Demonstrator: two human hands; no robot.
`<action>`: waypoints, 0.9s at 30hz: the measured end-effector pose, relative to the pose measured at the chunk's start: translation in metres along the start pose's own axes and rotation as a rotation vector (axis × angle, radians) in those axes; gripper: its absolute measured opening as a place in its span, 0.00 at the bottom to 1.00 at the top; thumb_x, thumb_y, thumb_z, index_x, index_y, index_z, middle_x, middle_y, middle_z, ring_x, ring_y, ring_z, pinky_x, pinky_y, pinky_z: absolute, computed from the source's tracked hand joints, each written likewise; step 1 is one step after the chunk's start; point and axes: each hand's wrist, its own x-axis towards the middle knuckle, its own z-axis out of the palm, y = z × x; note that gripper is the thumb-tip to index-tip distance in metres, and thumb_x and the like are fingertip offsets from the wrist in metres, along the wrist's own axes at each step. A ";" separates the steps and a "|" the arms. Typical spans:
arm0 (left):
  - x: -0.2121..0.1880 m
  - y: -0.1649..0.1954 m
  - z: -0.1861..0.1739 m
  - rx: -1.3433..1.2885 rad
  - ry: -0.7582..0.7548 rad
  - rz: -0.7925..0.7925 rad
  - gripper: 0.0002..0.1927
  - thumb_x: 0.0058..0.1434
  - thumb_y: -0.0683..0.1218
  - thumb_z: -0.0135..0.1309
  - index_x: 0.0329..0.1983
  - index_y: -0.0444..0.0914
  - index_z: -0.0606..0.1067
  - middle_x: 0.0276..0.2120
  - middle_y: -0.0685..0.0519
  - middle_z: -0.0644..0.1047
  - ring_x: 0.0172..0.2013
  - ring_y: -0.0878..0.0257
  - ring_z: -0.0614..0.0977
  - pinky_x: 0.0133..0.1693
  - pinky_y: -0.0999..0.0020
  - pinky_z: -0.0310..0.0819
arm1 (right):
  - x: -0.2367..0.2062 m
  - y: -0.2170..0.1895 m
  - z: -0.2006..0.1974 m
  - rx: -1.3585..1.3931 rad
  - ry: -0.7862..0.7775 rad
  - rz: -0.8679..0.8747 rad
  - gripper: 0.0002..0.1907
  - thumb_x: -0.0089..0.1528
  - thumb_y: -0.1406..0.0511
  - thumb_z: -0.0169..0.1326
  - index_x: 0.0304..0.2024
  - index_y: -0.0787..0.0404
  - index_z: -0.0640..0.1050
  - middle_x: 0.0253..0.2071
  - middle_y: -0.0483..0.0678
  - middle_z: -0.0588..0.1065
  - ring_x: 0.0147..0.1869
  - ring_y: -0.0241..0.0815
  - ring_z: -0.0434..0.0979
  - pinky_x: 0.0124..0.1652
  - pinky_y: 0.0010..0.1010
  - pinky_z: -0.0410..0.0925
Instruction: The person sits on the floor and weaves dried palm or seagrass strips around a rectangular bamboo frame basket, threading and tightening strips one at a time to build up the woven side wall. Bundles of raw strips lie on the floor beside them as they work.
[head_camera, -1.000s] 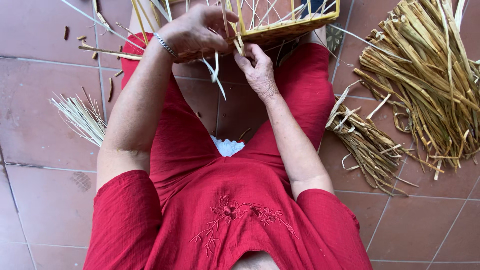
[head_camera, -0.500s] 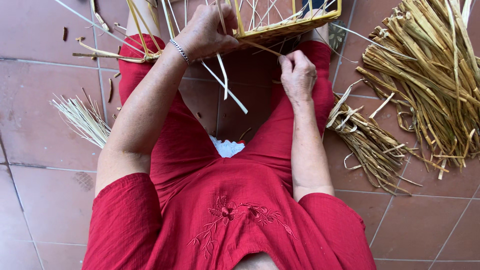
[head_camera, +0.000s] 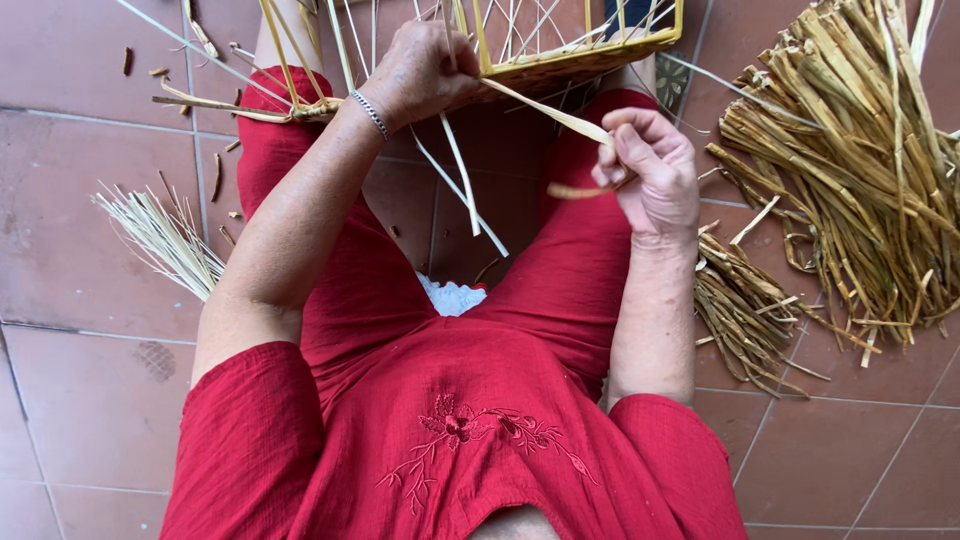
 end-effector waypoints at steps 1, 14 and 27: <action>-0.002 0.001 -0.001 0.001 0.014 0.010 0.11 0.54 0.47 0.73 0.32 0.38 0.82 0.26 0.50 0.81 0.28 0.57 0.84 0.33 0.63 0.78 | -0.003 -0.003 0.008 0.031 -0.041 -0.007 0.10 0.71 0.71 0.56 0.53 0.71 0.78 0.39 0.57 0.78 0.36 0.38 0.76 0.40 0.33 0.72; 0.001 0.013 -0.002 0.050 0.067 -0.125 0.12 0.58 0.48 0.72 0.30 0.37 0.81 0.27 0.48 0.81 0.29 0.57 0.84 0.34 0.61 0.79 | -0.039 -0.016 0.078 -0.624 0.277 -0.862 0.16 0.78 0.60 0.51 0.52 0.69 0.75 0.39 0.51 0.72 0.35 0.36 0.71 0.35 0.28 0.67; 0.005 0.009 -0.034 -0.843 -0.033 -0.323 0.17 0.67 0.46 0.63 0.55 0.35 0.74 0.39 0.51 0.82 0.35 0.63 0.86 0.38 0.70 0.85 | 0.000 0.025 0.095 -0.626 -0.046 -0.061 0.16 0.72 0.64 0.51 0.31 0.67 0.78 0.20 0.44 0.71 0.21 0.30 0.68 0.22 0.24 0.61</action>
